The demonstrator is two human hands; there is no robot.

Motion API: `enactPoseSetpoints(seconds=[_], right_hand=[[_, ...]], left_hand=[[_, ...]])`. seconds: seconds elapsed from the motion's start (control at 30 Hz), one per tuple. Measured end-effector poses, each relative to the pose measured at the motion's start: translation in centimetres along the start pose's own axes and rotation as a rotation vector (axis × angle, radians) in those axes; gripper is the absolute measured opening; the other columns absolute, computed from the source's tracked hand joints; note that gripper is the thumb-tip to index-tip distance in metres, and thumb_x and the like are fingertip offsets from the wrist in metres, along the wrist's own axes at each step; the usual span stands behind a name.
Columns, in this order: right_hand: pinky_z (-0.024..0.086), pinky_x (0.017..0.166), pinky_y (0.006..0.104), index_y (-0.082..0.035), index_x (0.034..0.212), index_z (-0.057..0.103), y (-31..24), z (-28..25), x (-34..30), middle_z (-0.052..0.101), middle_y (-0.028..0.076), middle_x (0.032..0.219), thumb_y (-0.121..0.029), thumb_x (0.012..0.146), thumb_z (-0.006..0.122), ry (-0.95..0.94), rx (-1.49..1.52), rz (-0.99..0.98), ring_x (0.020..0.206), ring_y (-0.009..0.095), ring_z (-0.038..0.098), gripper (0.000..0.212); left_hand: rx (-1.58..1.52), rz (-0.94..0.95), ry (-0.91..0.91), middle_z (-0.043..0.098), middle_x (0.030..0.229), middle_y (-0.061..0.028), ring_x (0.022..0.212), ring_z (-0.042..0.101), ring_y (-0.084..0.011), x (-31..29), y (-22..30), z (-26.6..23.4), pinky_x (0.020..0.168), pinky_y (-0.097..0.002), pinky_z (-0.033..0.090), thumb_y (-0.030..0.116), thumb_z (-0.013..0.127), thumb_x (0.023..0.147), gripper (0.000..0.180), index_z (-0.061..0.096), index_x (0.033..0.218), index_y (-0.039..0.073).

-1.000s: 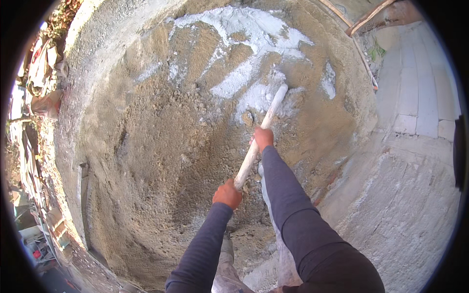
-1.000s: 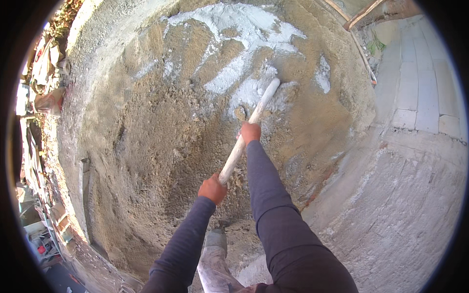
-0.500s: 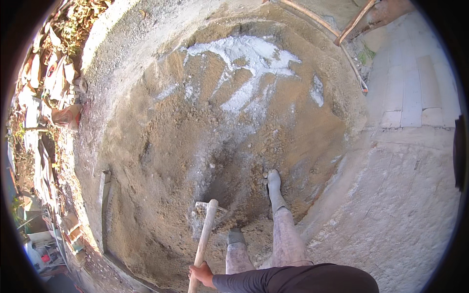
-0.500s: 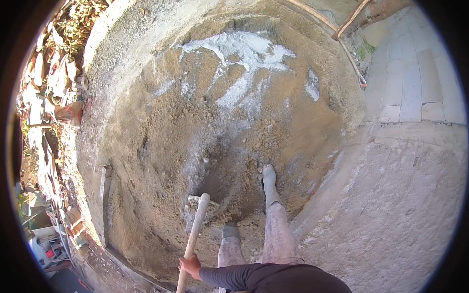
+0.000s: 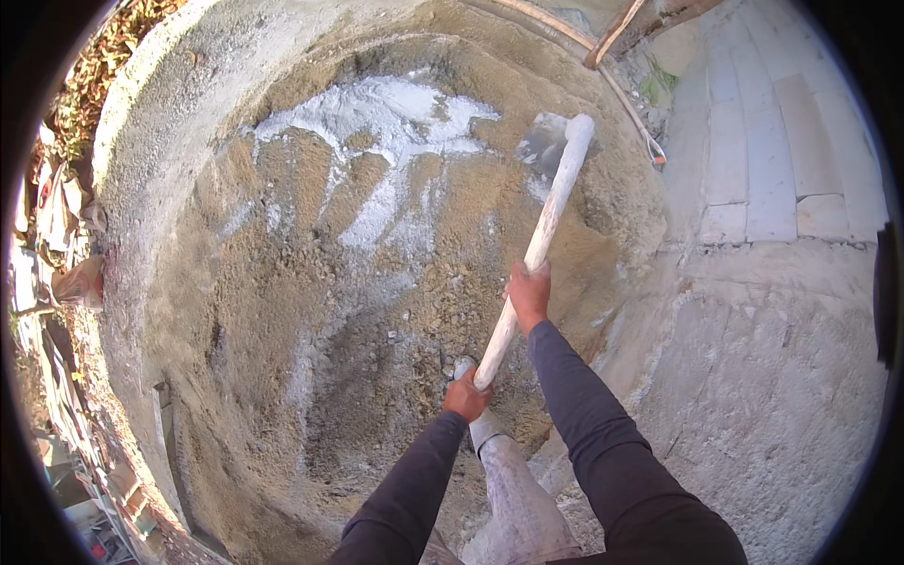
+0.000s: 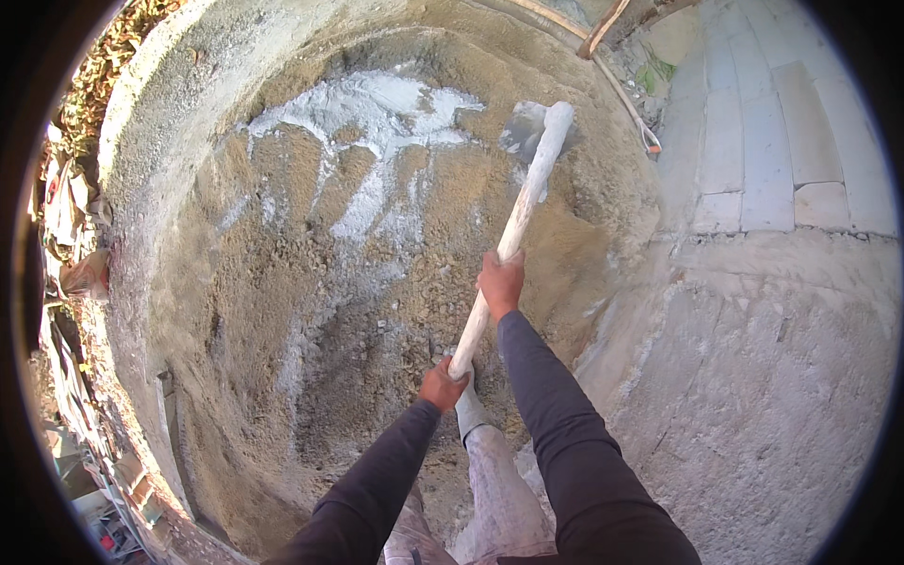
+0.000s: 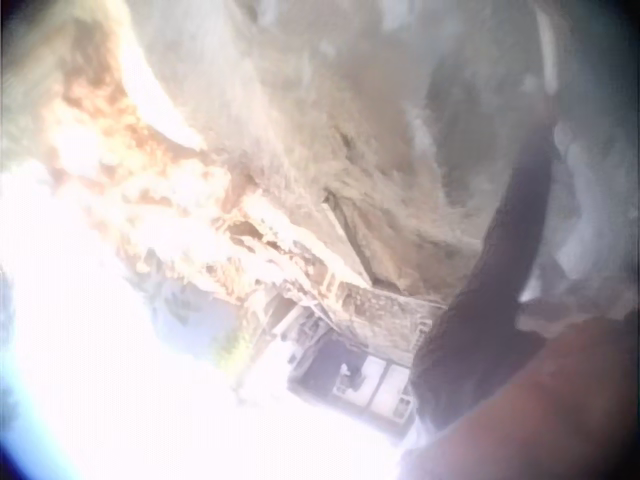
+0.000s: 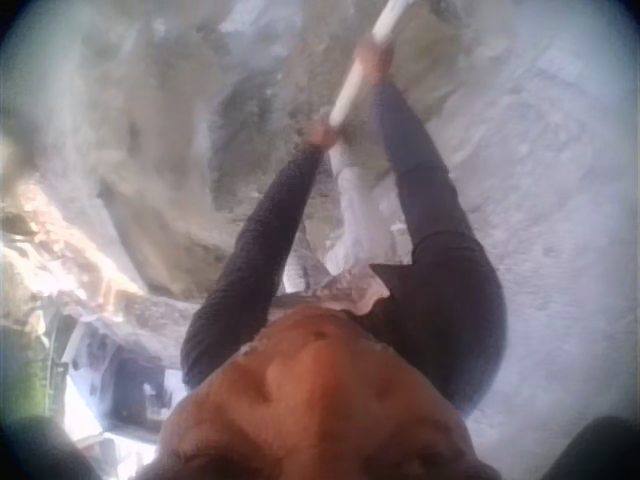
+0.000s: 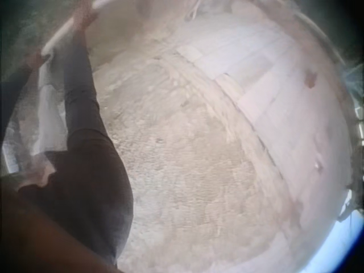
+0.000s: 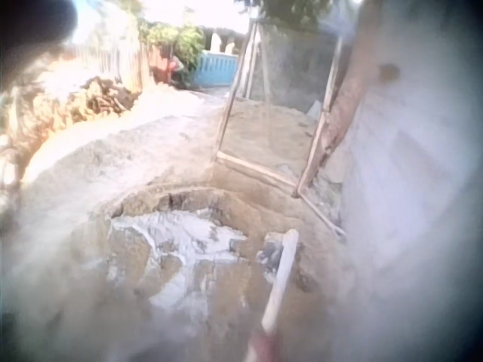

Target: The person mixes sand and cement in an enclosure using a hoe, repeatedly pulling the material together and turning it over.

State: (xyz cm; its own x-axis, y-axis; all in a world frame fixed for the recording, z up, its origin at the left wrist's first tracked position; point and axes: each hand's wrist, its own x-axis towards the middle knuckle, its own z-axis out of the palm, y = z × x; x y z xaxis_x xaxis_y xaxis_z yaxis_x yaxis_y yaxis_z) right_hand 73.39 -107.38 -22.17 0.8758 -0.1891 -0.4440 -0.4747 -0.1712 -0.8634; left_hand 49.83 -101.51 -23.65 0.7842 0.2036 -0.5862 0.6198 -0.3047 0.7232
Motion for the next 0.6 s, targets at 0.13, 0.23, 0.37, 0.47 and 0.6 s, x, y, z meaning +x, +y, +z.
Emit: enactPoseSetpoints(seconds=[0.13,0.23,0.37,0.47,0.6], right_hand=[[0.054,0.046,0.038,0.009,0.113,0.04,0.1,-0.5,14.4,0.061,0.021,0.075,-0.015,0.086,0.057,0.112,0.017,-0.081,0.053,0.027,0.064,0.04],[0.054,0.046,0.0383,0.01,0.117,0.037,3.5,2.1,13.8,0.061,0.022,0.079,-0.013,0.087,0.056,0.153,0.069,-0.027,0.055,0.027,0.064,0.043],[0.048,0.041,0.0348,-0.001,0.111,0.037,8.1,1.0,7.4,0.053,0.011,0.074,-0.008,0.085,0.06,0.006,0.344,0.177,0.047,0.021,0.054,0.035],[0.048,0.042,0.0345,-0.001,0.111,0.038,6.2,-2.1,2.9,0.053,0.011,0.074,-0.008,0.086,0.058,0.045,0.315,0.156,0.047,0.02,0.054,0.033],[0.048,0.042,0.0336,0.005,0.12,0.036,3.4,-1.9,3.0,0.058,0.014,0.079,-0.009,0.088,0.056,0.145,0.104,0.0,0.048,0.021,0.056,0.04]], left_hand=[[0.053,0.086,-0.147,0.068,0.094,-0.0241,0.088,0.066,-0.0419,13.6,3.8,-0.8,0.077,-0.0469,0.052,0.032,0.069,0.08,0.044,0.061,0.118,0.01],[0.116,0.026,-0.214,0.069,0.095,-0.0225,0.089,0.067,-0.0402,15.3,1.0,-2.4,0.078,-0.046,0.052,0.03,0.069,0.08,0.044,0.063,0.119,0.01],[0.149,-0.054,-0.141,0.069,0.093,-0.0209,0.087,0.067,-0.0397,8.1,-3.8,-1.2,0.077,-0.0472,0.053,0.028,0.069,0.08,0.037,0.065,0.114,0.012],[0.235,-0.028,-0.082,0.07,0.086,-0.0199,0.081,0.069,-0.0351,3.5,-2.8,0.7,0.075,-0.043,0.053,0.026,0.072,0.079,0.037,0.065,0.111,0.009],[0.035,0.046,-0.135,0.07,0.092,-0.018,0.085,0.069,-0.0358,4.9,-2.4,0.4,0.075,-0.0422,0.053,0.029,0.074,0.079,0.039,0.064,0.111,0.008]])
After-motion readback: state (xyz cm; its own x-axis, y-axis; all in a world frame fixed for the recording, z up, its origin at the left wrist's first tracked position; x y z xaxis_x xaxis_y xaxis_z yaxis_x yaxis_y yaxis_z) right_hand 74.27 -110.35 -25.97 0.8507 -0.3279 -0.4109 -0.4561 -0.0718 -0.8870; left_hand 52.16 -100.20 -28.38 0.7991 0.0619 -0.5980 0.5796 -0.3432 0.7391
